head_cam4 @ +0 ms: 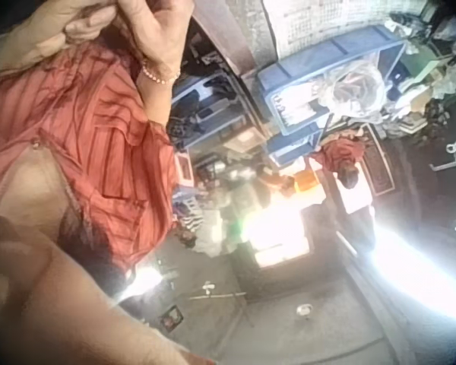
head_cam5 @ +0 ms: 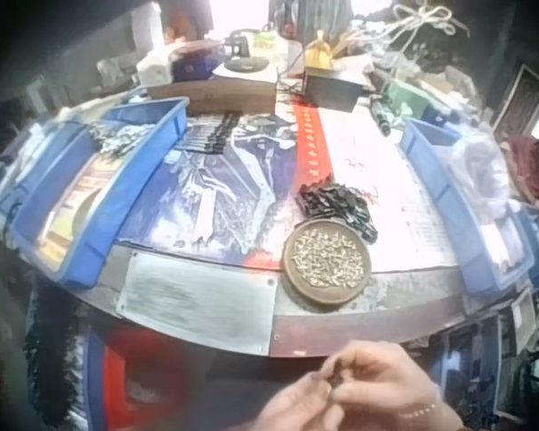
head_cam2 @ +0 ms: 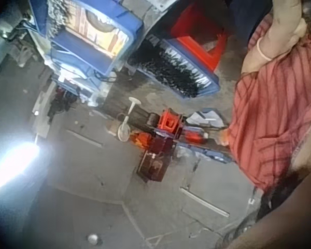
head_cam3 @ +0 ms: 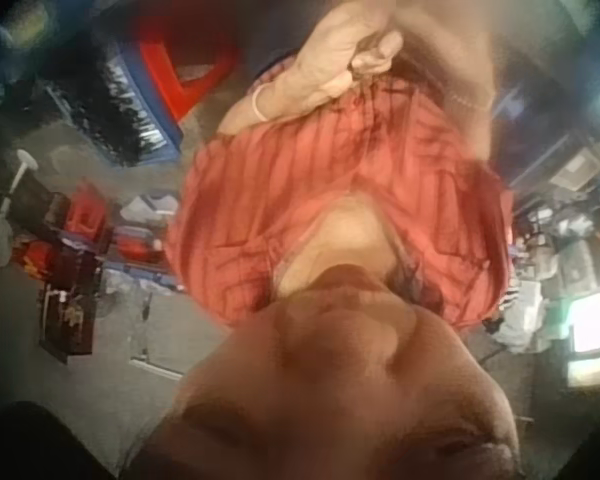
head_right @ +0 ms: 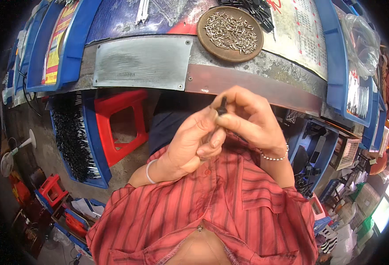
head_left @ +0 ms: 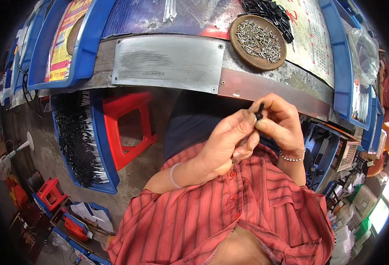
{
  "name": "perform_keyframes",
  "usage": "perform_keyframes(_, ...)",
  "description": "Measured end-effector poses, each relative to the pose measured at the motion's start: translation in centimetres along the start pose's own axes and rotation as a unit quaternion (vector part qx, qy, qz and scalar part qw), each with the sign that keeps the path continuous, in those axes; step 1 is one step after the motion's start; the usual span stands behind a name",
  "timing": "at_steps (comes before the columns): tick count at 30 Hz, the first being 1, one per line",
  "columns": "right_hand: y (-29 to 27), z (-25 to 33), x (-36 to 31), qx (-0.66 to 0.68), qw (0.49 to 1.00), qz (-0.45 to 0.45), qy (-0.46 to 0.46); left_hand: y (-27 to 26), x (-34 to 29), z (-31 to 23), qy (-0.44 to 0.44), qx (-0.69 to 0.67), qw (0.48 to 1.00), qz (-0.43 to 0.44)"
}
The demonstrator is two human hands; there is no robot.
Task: The person assembles small metal pins, plastic housings, and washers by hand at a workstation.
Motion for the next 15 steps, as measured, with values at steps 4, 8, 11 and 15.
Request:
perform_keyframes(4,0.4,-0.4,-0.9,-0.068,0.996,0.058,0.008,0.0,-0.2,1.2,-0.033,0.016,0.999,0.019)
perform_keyframes(8,-0.9,-0.6,-1.3,-0.01,0.999,0.025,0.035,0.4,-0.2,1.5,-0.057,0.023,0.998,0.03)
perform_keyframes(11,-0.5,-0.7,-1.5,0.068,0.996,0.048,0.031,0.7,-0.6,2.1,-0.086,0.016,0.995,0.049)
perform_keyframes(15,-0.1,-0.7,-1.3,0.152,0.988,0.016,0.008,1.4,-0.7,2.6,-0.102,-0.007,0.992,0.073)
Point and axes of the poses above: each hand's wrist, its own x-axis towards the middle knuckle, its own y-axis out of the palm, z = x × y, the point moved 10 cm from there along x, towards the middle knuckle, and after that the axes turned 4 degrees about x, right-handed, at the moved point
